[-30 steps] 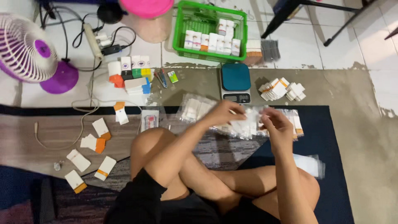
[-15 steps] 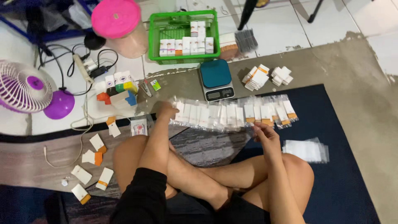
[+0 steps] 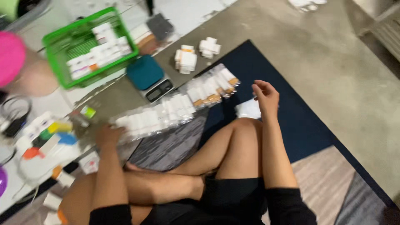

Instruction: The person sorts small white and orange packets by hand while sitting on the floor, placing them into clear plastic bags.

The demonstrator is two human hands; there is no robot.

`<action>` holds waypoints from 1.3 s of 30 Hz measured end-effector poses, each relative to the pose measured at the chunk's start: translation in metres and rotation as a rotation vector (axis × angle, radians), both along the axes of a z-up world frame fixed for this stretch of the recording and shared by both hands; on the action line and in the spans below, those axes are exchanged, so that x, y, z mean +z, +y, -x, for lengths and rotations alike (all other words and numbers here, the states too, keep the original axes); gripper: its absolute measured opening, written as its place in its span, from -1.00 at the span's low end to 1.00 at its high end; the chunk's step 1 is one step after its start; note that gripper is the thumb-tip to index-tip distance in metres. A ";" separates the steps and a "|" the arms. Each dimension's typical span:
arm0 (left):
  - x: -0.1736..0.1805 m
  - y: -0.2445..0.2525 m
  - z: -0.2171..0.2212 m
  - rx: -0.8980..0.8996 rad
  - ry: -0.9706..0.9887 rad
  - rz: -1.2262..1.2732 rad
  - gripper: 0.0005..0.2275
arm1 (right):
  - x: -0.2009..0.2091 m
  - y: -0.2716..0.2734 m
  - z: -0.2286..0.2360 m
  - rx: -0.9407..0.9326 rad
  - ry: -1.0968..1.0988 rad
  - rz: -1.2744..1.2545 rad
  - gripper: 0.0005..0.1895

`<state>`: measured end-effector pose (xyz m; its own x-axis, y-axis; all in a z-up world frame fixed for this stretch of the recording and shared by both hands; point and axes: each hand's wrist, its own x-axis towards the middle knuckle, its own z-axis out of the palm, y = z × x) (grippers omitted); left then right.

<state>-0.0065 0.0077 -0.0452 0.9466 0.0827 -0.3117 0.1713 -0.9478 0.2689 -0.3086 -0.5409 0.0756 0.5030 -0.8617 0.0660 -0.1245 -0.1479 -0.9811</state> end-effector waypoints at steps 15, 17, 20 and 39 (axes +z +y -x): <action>-0.027 0.020 -0.016 -0.146 -0.195 -0.158 -0.34 | -0.170 -0.047 0.070 0.000 0.654 0.667 -0.91; -0.011 0.009 -0.008 -0.181 -0.233 -0.168 -0.36 | -0.176 -0.059 0.073 -0.033 0.601 0.613 -0.90; -0.002 0.002 -0.003 -0.206 -0.384 -0.032 -0.40 | -0.148 -0.063 0.071 -0.136 0.422 0.513 -0.94; 0.178 -0.155 0.165 -0.155 0.442 1.355 -0.77 | 0.006 0.218 -0.072 0.469 -0.350 -0.916 -0.70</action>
<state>-0.1719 -0.1474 0.1325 0.7247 -0.6045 -0.3309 0.3981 -0.0247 0.9170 -0.2370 -0.3224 0.0815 0.8731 -0.3838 -0.3005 0.0618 0.6987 -0.7128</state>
